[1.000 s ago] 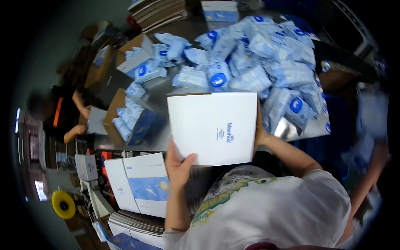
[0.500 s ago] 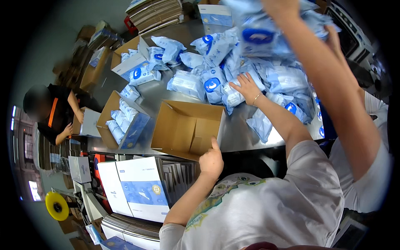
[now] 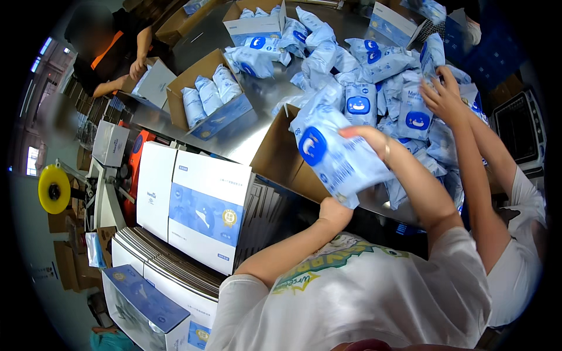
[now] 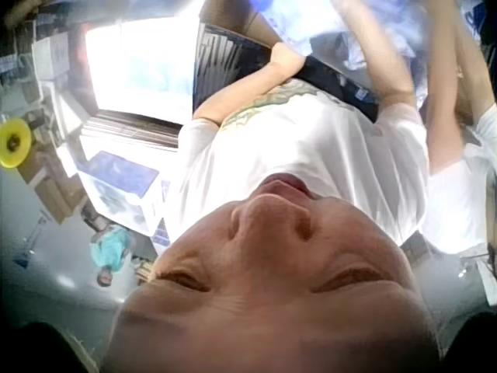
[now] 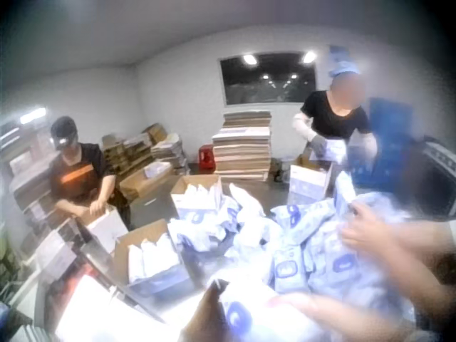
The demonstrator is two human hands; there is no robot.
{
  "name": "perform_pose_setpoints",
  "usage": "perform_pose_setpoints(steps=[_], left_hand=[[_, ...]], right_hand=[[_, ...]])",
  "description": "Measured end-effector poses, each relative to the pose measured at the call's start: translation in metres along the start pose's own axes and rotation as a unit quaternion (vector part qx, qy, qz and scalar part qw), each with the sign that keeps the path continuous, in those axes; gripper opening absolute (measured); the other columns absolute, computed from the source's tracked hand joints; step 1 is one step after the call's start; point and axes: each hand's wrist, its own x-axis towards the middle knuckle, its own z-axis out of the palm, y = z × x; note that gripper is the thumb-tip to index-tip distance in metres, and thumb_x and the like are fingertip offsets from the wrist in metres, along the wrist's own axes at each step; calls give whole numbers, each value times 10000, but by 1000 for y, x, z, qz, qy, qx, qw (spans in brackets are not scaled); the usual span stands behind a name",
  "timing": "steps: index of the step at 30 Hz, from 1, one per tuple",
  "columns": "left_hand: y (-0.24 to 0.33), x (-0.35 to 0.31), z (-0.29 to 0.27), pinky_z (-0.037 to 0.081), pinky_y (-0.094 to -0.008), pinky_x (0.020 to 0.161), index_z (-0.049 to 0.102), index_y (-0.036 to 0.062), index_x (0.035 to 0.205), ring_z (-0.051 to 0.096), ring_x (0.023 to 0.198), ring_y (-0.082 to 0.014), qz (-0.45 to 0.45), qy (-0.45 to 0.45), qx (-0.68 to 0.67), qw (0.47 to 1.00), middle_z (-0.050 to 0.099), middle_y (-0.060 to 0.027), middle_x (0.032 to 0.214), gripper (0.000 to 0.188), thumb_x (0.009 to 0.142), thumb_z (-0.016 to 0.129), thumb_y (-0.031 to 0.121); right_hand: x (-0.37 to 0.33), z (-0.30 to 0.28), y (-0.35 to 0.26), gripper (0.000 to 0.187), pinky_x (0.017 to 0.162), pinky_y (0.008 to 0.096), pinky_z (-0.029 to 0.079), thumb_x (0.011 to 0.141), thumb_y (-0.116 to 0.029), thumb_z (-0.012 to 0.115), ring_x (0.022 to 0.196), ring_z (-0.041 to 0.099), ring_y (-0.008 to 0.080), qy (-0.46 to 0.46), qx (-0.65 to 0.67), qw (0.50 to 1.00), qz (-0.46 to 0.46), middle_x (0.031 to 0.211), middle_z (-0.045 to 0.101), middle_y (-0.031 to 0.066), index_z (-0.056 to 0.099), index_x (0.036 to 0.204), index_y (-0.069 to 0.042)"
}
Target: The person packs blue and white pouches into cardboard boxes, moving pouches from large blue bins to the work surface and then placing them into the boxes before closing the lids and stacking them.
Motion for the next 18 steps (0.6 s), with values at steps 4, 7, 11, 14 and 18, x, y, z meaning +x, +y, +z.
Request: perform_pose_setpoints(steps=[4,7,11,14,18], left_hand=[[22,9,-22,512,-397,556,486,-30,1126,632,620,-278,-67,-37,-12,997,614,-147,733,377,777,475,113],[35,17,-6,508,-374,505,456,-29,1147,627,579,-278,18,-49,38,998,608,-151,684,418,750,497,95],[23,24,13,497,-418,591,418,-80,1126,618,643,-340,92,-54,-68,992,611,-204,701,428,748,505,101],[34,27,-1,486,-438,608,391,-91,1132,612,665,-364,41,-129,-81,988,610,-221,714,437,771,515,122],[43,57,-72,473,-457,669,502,-37,1073,605,751,-370,64,-215,-113,968,613,-221,774,413,779,595,238]], right_hand=[[79,-6,7,464,916,421,412,763,-227,634,990,567,296,18,45,998,-33,1094,577,171,506,1130,26],[170,-25,62,499,799,403,463,719,-264,701,896,573,302,243,-15,956,-162,1035,582,178,529,1075,39],[183,-1,84,747,728,406,490,731,-529,633,925,589,301,332,-214,917,58,1159,529,217,455,1214,13],[126,25,32,514,676,314,491,793,-420,583,830,605,194,223,-531,805,145,978,632,128,576,1087,1],[13,-4,-5,316,727,236,470,807,-190,602,784,600,156,251,-484,755,-363,879,624,87,571,1064,-8]])
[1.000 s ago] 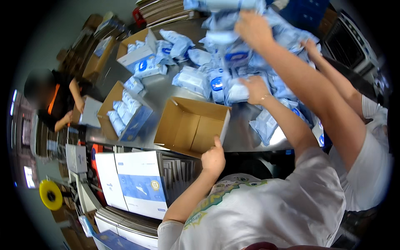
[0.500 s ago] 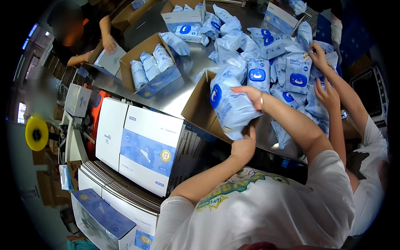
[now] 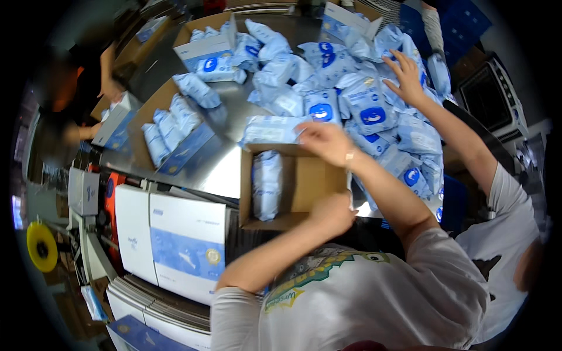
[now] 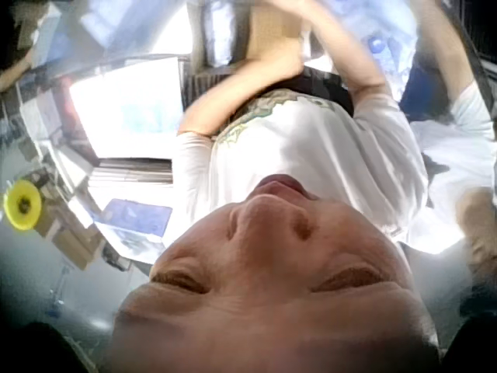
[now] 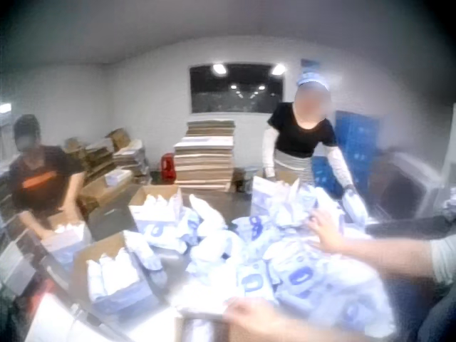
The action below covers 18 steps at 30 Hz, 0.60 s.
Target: The person packs blue and white pouches into cardboard boxes, moving pouches from large blue bins to the work surface and then placing them into the boxes before closing the lids and stacking them.
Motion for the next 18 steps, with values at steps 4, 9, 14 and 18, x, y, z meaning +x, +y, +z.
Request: perform_pose_setpoints(steps=[4,9,14,18], left_hand=[[-21,67,-112,484,-360,652,610,24,966,616,660,-266,0,251,-25,968,640,-152,806,305,737,633,224],[-127,201,-215,425,-393,852,503,-17,1134,518,1001,-347,-33,461,148,874,525,-227,1099,623,641,722,295],[-144,282,-201,387,-397,929,327,-21,1281,423,1153,-370,-222,269,254,902,409,-272,1245,1015,532,753,515],[-170,293,-202,434,-364,878,322,-25,1263,518,1069,-350,-301,236,282,880,508,-263,1152,1029,484,768,479]], right_hand=[[-56,-104,56,443,823,319,445,698,-47,662,921,571,233,359,-101,928,6,977,590,139,520,1117,-29],[-37,-78,107,891,989,501,284,558,-85,757,1251,276,381,339,-285,895,48,1359,257,210,317,1330,-162],[-8,-84,150,975,997,577,180,491,-164,796,1270,220,416,330,-408,844,111,1391,207,217,317,1339,-220],[3,-112,151,980,940,494,279,463,-202,790,1202,296,421,382,-382,828,148,1356,236,263,335,1332,-224]])
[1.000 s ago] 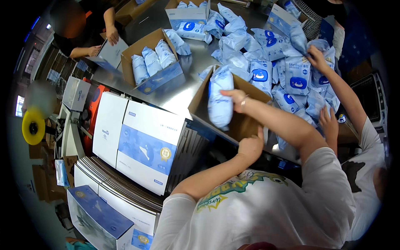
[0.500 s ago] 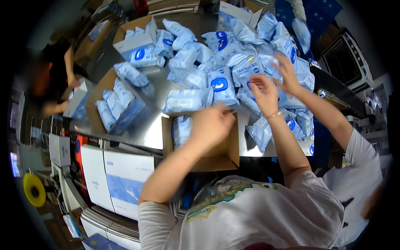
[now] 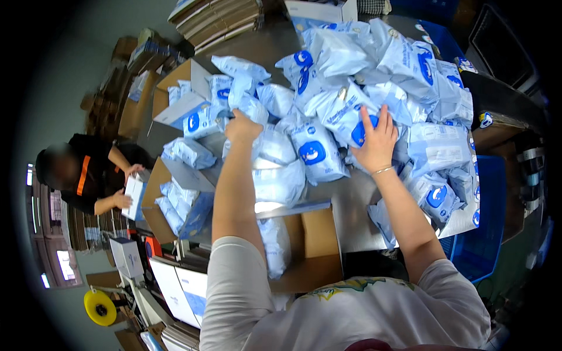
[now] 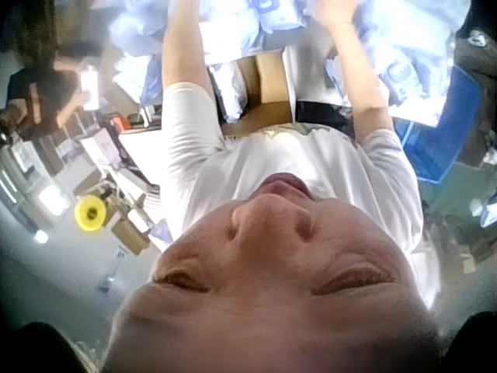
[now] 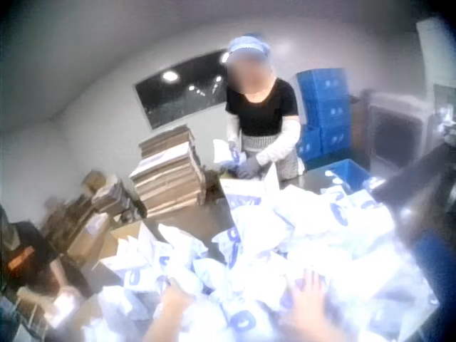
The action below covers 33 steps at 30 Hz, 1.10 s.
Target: The person packs blue and white pouches into cardboard boxes, moving pouches from large blue bins to the work surface and then placing them into the boxes before closing the lids and stacking them.
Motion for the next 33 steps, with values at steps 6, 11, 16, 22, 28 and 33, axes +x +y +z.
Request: perform_pose_setpoints(steps=[6,11,16,22,28,33], left_hand=[[-69,-82,-43,473,-383,813,449,-64,1125,589,936,-335,59,-53,-386,919,595,-215,1019,777,528,762,324],[-106,-257,-112,479,-379,810,451,-88,1149,595,911,-286,-26,-16,-786,618,593,-180,1026,734,533,726,201],[-151,-350,-58,470,-361,823,439,-69,1183,588,906,-274,-28,-181,-846,501,580,-168,1042,731,523,690,119],[-127,-362,-13,455,-327,807,483,-45,1148,585,917,-239,-74,-260,-695,666,588,-134,1033,540,668,677,108],[-122,-317,62,468,-392,791,476,-55,1061,589,913,-334,-18,-141,-370,918,590,-229,1010,592,610,735,229],[-66,-320,40,437,-426,848,442,-50,1031,493,1061,-371,-19,-85,-205,975,542,-233,1071,627,644,704,367]], right_hand=[[-11,-34,22,913,904,365,392,522,-180,764,1065,480,333,-92,279,955,35,1177,464,187,333,1324,-111],[-83,-123,-19,864,897,369,434,587,-127,712,1061,515,289,-218,729,600,247,1202,461,192,262,1306,39],[-155,-132,-91,911,934,327,365,545,-184,769,1079,471,222,-317,760,528,207,1155,485,105,296,1294,25],[-203,-113,-103,969,959,364,343,620,-248,751,1130,431,310,-333,427,839,45,1234,402,222,173,1349,21],[-223,-123,-122,925,776,436,459,704,-446,640,847,562,441,-356,215,904,-96,1023,494,342,169,1340,34],[-182,-70,-83,527,748,431,465,757,-352,609,811,578,416,-484,67,870,-59,841,596,263,482,1047,69]])
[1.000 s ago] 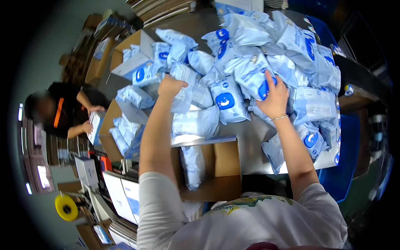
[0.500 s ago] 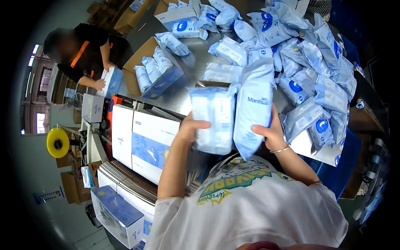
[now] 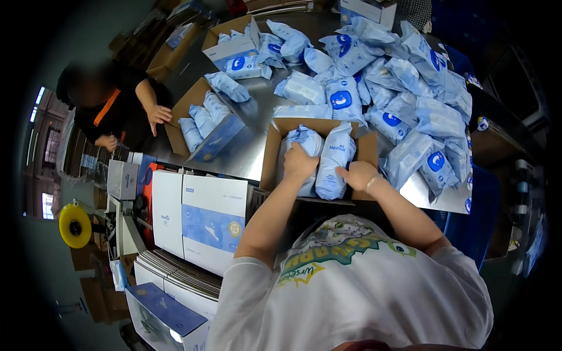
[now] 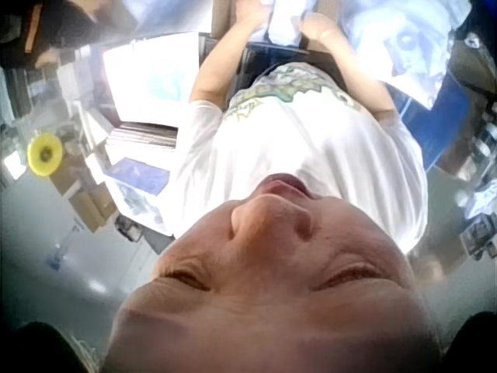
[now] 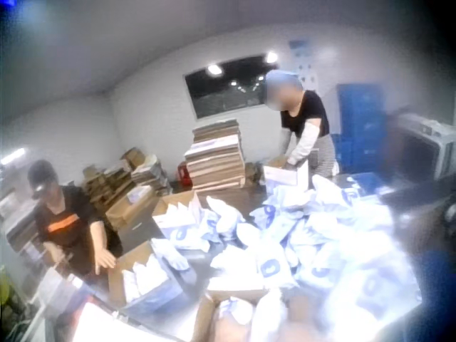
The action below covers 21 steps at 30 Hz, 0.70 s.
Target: The person packs blue and white pouches into cardboard boxes, moving pouches from large blue bins to the work surface and then placing them into the boxes before closing the lids and stacking them.
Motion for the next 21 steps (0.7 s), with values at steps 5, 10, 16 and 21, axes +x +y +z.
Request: perform_pose_setpoints(steps=[5,10,16,21], left_hand=[[-16,-16,-24,357,-453,944,336,63,1312,384,1183,-357,77,-125,60,987,378,-196,1293,762,761,532,551],[-31,-56,-30,334,-430,966,434,37,1249,356,1227,-324,262,-229,174,921,318,-173,1360,714,795,465,586],[-30,-63,-52,405,-403,890,512,33,1183,523,1046,-347,124,-361,108,918,546,-196,1134,694,774,492,594],[-53,-201,-235,413,-409,842,511,50,1144,527,982,-317,243,227,-60,941,555,-152,1069,529,678,702,213]], right_hand=[[-16,-12,-25,439,780,422,453,735,-248,618,920,564,381,37,-106,993,-42,975,580,248,543,1060,37],[-3,2,-41,531,983,479,308,725,-166,541,1233,295,426,1,-284,949,-141,1345,295,267,424,1226,-33],[57,-7,-45,785,1009,392,324,654,-319,672,1240,322,381,-152,-261,931,-203,1357,269,271,328,1335,-135],[58,-4,-39,1161,1047,415,247,549,-392,787,1286,209,430,-260,-328,894,-160,1389,120,330,61,1411,-114]])
